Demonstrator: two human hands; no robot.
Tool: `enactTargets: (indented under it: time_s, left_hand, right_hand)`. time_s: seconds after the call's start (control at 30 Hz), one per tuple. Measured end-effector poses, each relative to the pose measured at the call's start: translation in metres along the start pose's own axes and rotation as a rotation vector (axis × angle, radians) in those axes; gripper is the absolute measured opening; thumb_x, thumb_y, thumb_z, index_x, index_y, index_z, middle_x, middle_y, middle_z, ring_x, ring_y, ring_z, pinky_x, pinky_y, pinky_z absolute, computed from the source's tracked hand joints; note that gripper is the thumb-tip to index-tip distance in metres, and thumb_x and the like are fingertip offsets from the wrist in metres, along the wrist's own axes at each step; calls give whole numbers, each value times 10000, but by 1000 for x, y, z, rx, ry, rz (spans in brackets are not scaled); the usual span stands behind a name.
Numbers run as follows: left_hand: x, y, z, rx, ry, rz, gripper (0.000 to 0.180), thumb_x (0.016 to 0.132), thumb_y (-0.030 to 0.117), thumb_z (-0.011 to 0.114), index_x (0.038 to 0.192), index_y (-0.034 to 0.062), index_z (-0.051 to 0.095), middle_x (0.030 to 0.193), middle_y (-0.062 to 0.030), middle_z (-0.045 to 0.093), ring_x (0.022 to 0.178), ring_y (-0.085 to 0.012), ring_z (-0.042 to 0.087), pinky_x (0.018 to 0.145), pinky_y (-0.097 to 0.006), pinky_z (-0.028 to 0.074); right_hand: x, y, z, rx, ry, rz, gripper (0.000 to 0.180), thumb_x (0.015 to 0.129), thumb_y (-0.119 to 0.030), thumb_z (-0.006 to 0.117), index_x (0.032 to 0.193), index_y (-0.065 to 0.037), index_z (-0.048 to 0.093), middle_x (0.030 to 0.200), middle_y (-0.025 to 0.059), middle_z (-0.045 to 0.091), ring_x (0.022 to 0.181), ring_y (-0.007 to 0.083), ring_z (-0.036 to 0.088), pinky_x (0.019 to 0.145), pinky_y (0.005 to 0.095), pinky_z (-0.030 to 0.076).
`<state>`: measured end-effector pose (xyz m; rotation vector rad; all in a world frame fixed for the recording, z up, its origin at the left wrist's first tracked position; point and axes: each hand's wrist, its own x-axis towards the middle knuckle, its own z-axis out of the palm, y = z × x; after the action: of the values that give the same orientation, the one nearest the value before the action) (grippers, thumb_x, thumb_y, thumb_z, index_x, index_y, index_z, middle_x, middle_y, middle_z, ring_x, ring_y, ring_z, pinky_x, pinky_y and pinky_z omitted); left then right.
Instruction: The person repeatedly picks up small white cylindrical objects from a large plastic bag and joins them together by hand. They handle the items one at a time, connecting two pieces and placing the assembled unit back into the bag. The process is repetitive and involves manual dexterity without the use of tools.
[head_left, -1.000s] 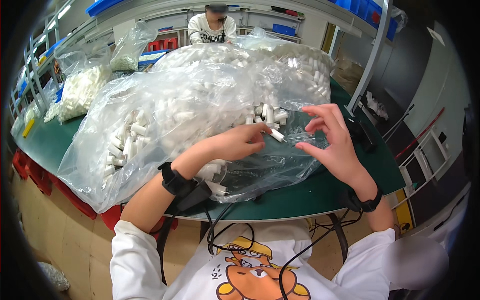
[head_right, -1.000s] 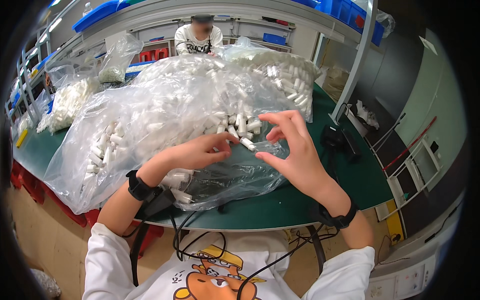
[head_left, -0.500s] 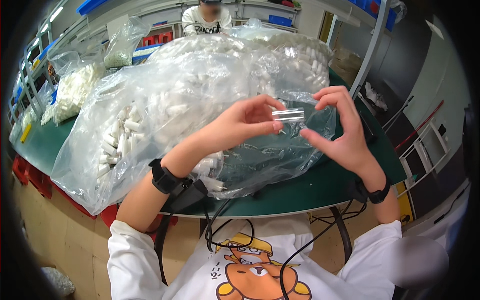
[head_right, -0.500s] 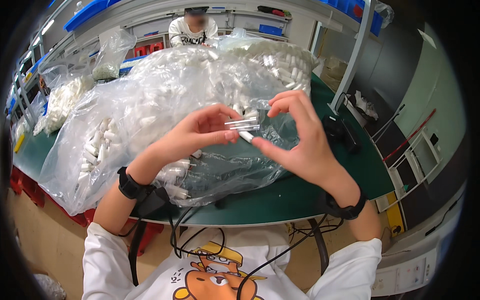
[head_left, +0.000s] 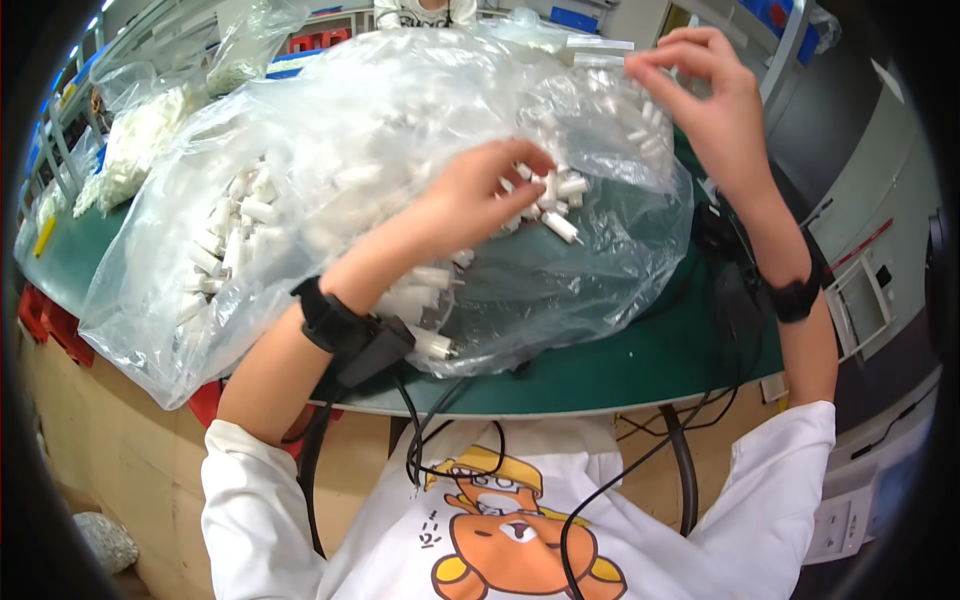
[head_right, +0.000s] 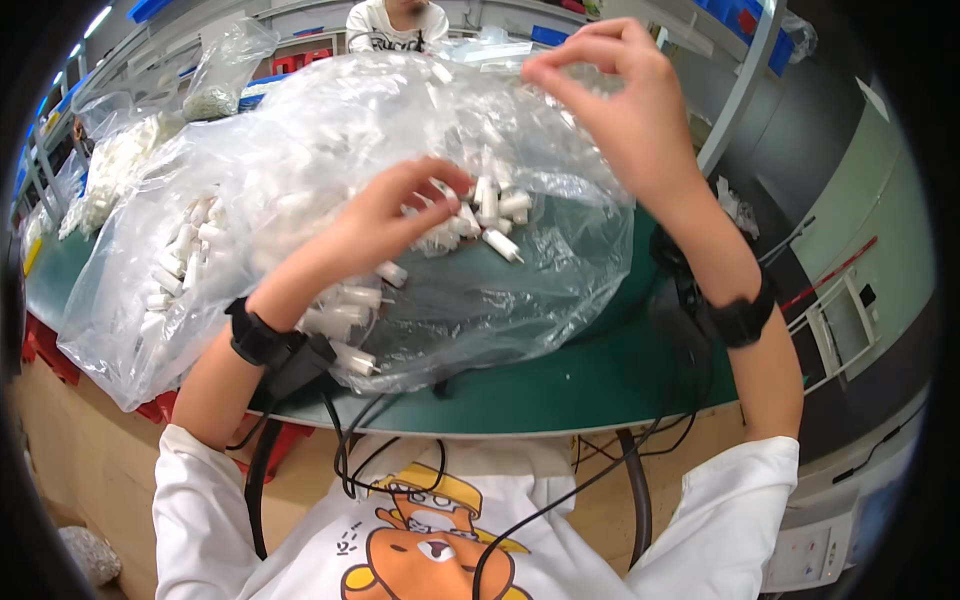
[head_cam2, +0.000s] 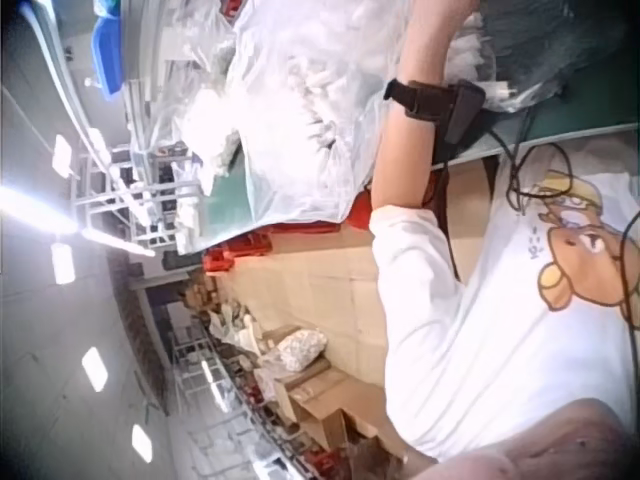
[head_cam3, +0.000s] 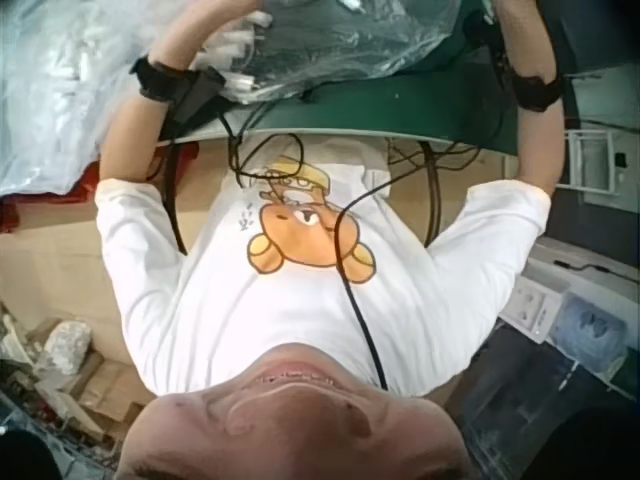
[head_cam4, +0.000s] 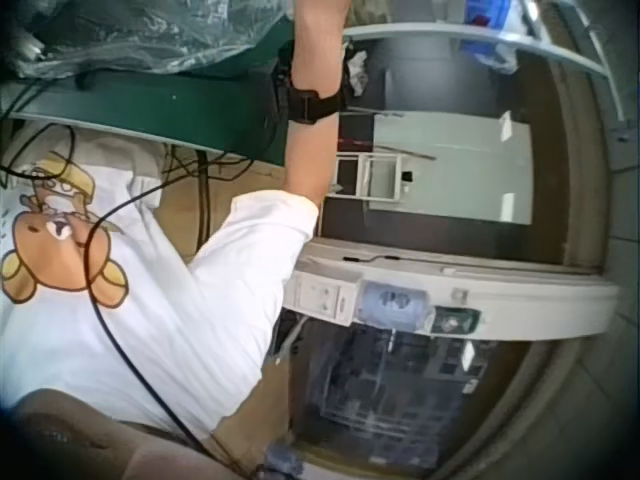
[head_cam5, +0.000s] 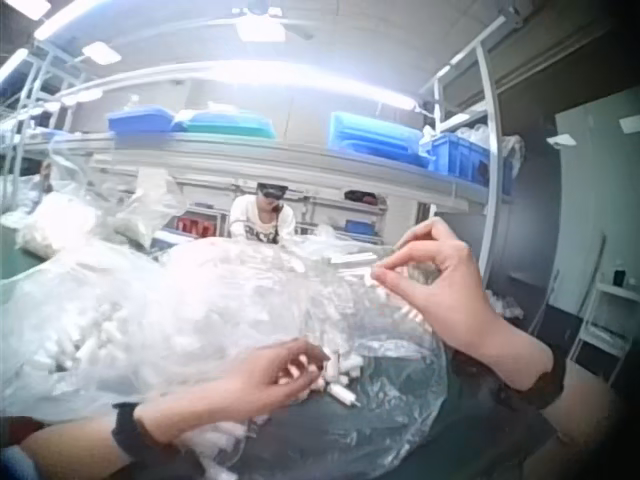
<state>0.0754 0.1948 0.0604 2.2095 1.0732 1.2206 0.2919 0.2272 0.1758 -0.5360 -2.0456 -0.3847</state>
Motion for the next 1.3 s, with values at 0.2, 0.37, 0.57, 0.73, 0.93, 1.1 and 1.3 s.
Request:
enactTargets:
  time_s: [0.2, 0.37, 0.57, 0.73, 0.93, 1.1, 1.3]
  left_hand:
    - [-3, -19, 12, 197, -104, 123, 137, 807, 78, 554, 937, 58, 588, 936, -142, 541, 909, -319, 549, 774, -381, 450]
    - [-4, -29, 19, 295, -230, 57, 175, 779, 92, 557, 946, 43, 573, 942, -166, 533, 922, -348, 524, 783, -414, 438]
    - [-14, -38, 19, 339, -408, -87, 268, 756, 114, 559, 1010, 30, 560, 986, -159, 528, 983, -337, 517, 817, -421, 433]
    - [-17, -36, 15, 354, -486, -141, 287, 771, 144, 551, 1039, 43, 560, 1024, -150, 516, 1013, -328, 509, 829, -420, 433]
    - [-19, -35, 12, 344, -492, -177, 274, 783, 158, 550, 1032, 46, 562, 1046, -144, 505, 1031, -323, 502, 838, -415, 429]
    - [-16, -35, 16, 346, -502, -142, 261, 785, 157, 548, 1021, 45, 563, 1043, -145, 503, 1024, -329, 501, 838, -416, 428]
    - [-18, -36, 14, 360, -491, -136, 259, 783, 160, 552, 1015, 44, 556, 1048, -145, 497, 1029, -325, 493, 840, -416, 428]
  right_hand:
    - [108, 59, 115, 414, -193, 569, 248, 708, -250, 754, 832, -43, 698, 781, 26, 623, 735, 118, 560, 647, 269, 428]
    - [163, 92, 215, 337, -200, 1039, 218, 674, -236, 763, 752, -65, 652, 763, 29, 633, 699, 147, 596, 540, 302, 386]
    - [167, 91, 247, 648, -109, 1214, 179, 780, -148, 581, 924, -41, 587, 788, 30, 666, 710, 174, 629, 635, 303, 442]
    - [157, 101, 263, 583, -313, 1122, 278, 782, -186, 583, 1020, -42, 575, 985, 49, 635, 930, 200, 570, 767, 347, 436]
    - [155, 89, 262, 507, -446, 1012, 360, 753, -194, 602, 1078, -43, 563, 1154, 89, 565, 1001, 236, 536, 821, 386, 423]
    - [147, 139, 288, 88, -496, 469, 444, 713, -144, 583, 1135, -22, 516, 1168, 155, 555, 1094, 297, 517, 871, 379, 424]
    - [138, 110, 290, -136, -400, 364, 482, 737, -92, 510, 1211, -14, 459, 1188, 221, 521, 1135, 324, 495, 904, 375, 417]
